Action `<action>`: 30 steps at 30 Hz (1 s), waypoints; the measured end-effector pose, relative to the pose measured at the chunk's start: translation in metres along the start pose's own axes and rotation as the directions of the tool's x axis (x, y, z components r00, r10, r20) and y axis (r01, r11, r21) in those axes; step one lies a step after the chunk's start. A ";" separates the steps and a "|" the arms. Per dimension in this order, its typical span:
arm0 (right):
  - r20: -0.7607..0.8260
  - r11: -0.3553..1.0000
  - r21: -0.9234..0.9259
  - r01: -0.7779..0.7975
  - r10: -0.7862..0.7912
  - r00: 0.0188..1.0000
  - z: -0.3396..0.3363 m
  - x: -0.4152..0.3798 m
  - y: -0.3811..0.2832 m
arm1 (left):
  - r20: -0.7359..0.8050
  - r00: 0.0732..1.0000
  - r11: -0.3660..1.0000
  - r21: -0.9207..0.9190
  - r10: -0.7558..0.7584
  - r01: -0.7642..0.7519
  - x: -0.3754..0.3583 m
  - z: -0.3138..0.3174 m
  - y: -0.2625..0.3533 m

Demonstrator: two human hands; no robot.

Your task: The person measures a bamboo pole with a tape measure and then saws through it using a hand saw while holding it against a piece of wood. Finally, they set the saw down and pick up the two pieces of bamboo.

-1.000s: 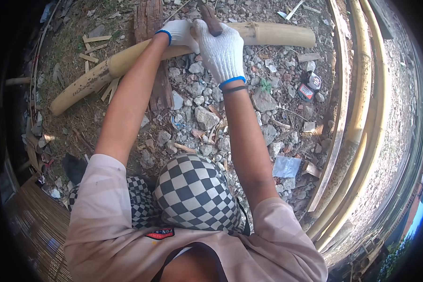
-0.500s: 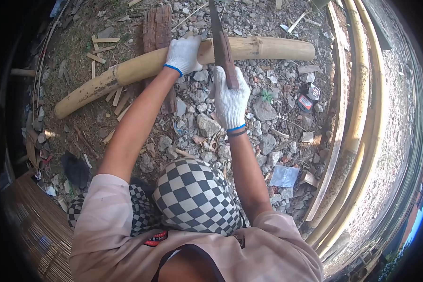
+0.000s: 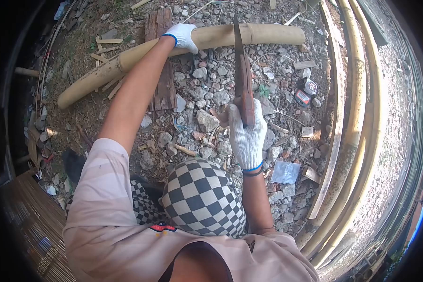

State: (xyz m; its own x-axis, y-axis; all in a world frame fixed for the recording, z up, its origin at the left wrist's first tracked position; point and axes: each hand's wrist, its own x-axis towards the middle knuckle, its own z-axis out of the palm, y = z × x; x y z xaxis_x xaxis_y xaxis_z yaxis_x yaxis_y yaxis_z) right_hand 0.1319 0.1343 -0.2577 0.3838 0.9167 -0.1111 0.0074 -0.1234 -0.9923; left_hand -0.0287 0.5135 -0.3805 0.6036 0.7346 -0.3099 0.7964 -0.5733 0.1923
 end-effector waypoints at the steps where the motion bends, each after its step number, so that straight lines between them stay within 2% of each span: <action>1: 0.006 1.000 -0.028 0.007 -0.007 1.000 0.000 -0.001 0.000 | 0.004 1.000 1.000 -0.005 -0.016 0.016 -0.004 -0.003 0.004; 3: 0.007 0.999 -0.048 0.011 -0.011 1.000 -0.001 -0.001 -0.001 | -0.022 0.998 0.998 -0.008 -0.055 0.055 -0.017 -0.005 0.014; 6: 0.003 0.998 -0.059 -0.011 0.011 1.000 -0.006 -0.014 -0.006 | -0.296 0.952 0.985 0.120 -0.083 0.123 -0.045 0.024 0.047; 7: 0.007 0.996 -0.090 -0.017 0.018 1.000 -0.008 -0.020 -0.007 | -0.489 0.872 0.976 0.179 -0.018 0.121 -0.053 0.048 0.051; 10: -0.021 0.996 -0.081 -0.048 0.047 0.999 -0.012 -0.033 -0.004 | -0.692 0.714 0.914 0.349 0.103 0.206 -0.071 0.084 0.064; 13: -0.038 0.994 -0.065 -0.089 0.087 0.996 -0.015 -0.043 0.008 | -0.655 0.752 0.946 0.283 0.073 0.155 -0.073 0.079 0.064; 14: -0.030 0.993 -0.072 -0.092 0.090 0.995 -0.017 -0.043 0.011 | -0.595 0.803 0.961 0.246 0.047 0.126 -0.073 0.066 0.062; 16: -0.013 0.993 -0.081 -0.084 0.083 0.996 -0.016 -0.039 0.014 | -0.377 0.925 0.985 0.140 -0.040 0.100 -0.057 0.035 0.050; 18: -0.012 0.994 -0.053 -0.100 0.100 0.995 -0.010 -0.037 0.011 | -0.110 0.993 0.999 0.013 -0.042 0.043 -0.034 0.006 0.027; 21: 0.002 0.992 -0.118 -0.053 0.054 0.999 -0.006 -0.032 0.013 | 0.050 0.997 0.998 -0.022 0.053 -0.052 -0.003 -0.008 0.001; 23: 0.013 0.994 -0.085 -0.064 0.066 0.998 -0.005 -0.034 0.014 | 0.140 0.987 0.996 -0.040 0.079 -0.074 0.000 -0.016 -0.001; 26: 0.034 0.993 -0.094 -0.077 0.080 0.996 -0.005 -0.035 0.010 | 0.045 0.997 0.997 -0.038 0.063 -0.061 -0.009 -0.010 0.003; 30: 0.014 0.991 -0.091 -0.103 0.104 0.994 -0.007 -0.041 0.014 | -0.033 0.999 1.000 0.010 -0.028 0.029 -0.036 -0.007 0.027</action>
State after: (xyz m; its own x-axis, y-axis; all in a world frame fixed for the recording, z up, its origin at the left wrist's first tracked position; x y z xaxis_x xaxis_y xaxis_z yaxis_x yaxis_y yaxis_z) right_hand 0.1227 0.0928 -0.2662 0.3699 0.9039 -0.2149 0.0520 -0.2511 -0.9666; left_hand -0.0289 0.4744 -0.3582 0.5817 0.7621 -0.2845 0.8130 -0.5557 0.1736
